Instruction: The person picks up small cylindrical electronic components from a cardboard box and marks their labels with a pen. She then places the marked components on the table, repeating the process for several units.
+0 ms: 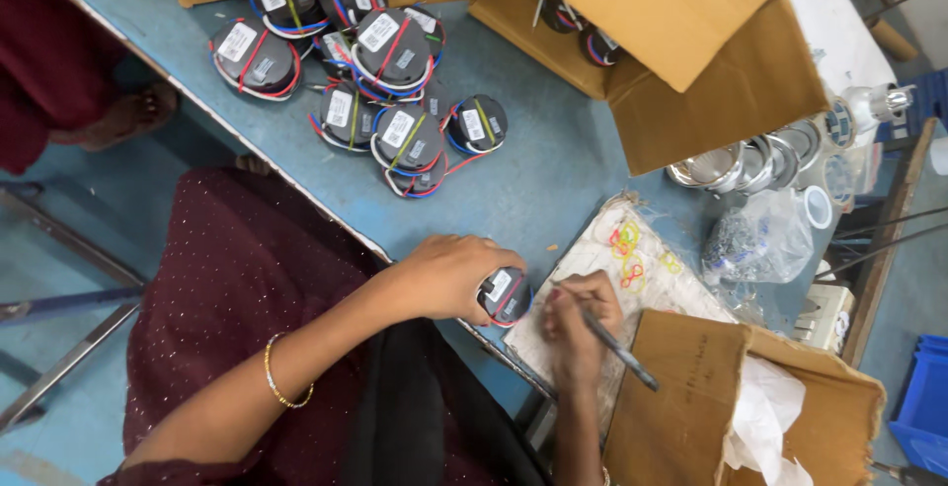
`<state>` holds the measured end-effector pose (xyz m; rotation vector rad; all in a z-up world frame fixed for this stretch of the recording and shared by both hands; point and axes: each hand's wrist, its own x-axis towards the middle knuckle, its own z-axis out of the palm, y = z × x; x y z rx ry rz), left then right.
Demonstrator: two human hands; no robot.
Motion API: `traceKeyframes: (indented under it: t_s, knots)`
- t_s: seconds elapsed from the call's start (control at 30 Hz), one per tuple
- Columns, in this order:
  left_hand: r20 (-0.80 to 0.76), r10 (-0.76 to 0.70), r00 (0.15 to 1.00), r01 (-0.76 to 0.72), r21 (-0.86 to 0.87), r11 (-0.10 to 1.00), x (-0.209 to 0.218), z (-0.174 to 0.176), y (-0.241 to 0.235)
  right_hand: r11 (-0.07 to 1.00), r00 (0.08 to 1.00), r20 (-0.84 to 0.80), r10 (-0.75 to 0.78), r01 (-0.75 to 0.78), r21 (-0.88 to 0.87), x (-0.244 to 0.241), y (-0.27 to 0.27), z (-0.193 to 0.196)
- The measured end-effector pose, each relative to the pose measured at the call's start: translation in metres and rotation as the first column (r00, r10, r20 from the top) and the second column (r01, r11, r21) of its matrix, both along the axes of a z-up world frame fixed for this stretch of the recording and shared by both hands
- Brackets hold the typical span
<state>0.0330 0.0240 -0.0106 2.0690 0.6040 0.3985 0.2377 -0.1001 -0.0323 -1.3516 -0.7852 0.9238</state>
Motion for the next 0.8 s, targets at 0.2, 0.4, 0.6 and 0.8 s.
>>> traceKeyframes:
  t_s: [0.2,0.4,0.6,0.8]
  knots:
    - [0.005,-0.077,0.997,0.076,-0.224,0.972,-0.009,-0.006,0.017,0.95,0.912,0.267,0.311,-0.303,-0.074,-0.017,0.005,0.011]
    - [0.043,-0.103,0.994,0.11,-0.202,0.973,-0.008,-0.016,0.021,0.948,0.915,0.271,0.3,-0.252,-0.195,-0.024,0.006,0.011]
    - [0.03,-0.101,0.994,0.105,-0.187,0.977,-0.009,-0.016,0.019,0.955,0.912,0.306,0.275,-0.222,-0.199,-0.029,0.01,0.012]
    - [0.028,-0.097,0.995,0.101,-0.201,0.974,-0.008,-0.018,0.018,0.947,0.897,0.341,0.281,-0.2,-0.253,-0.032,0.008,0.015]
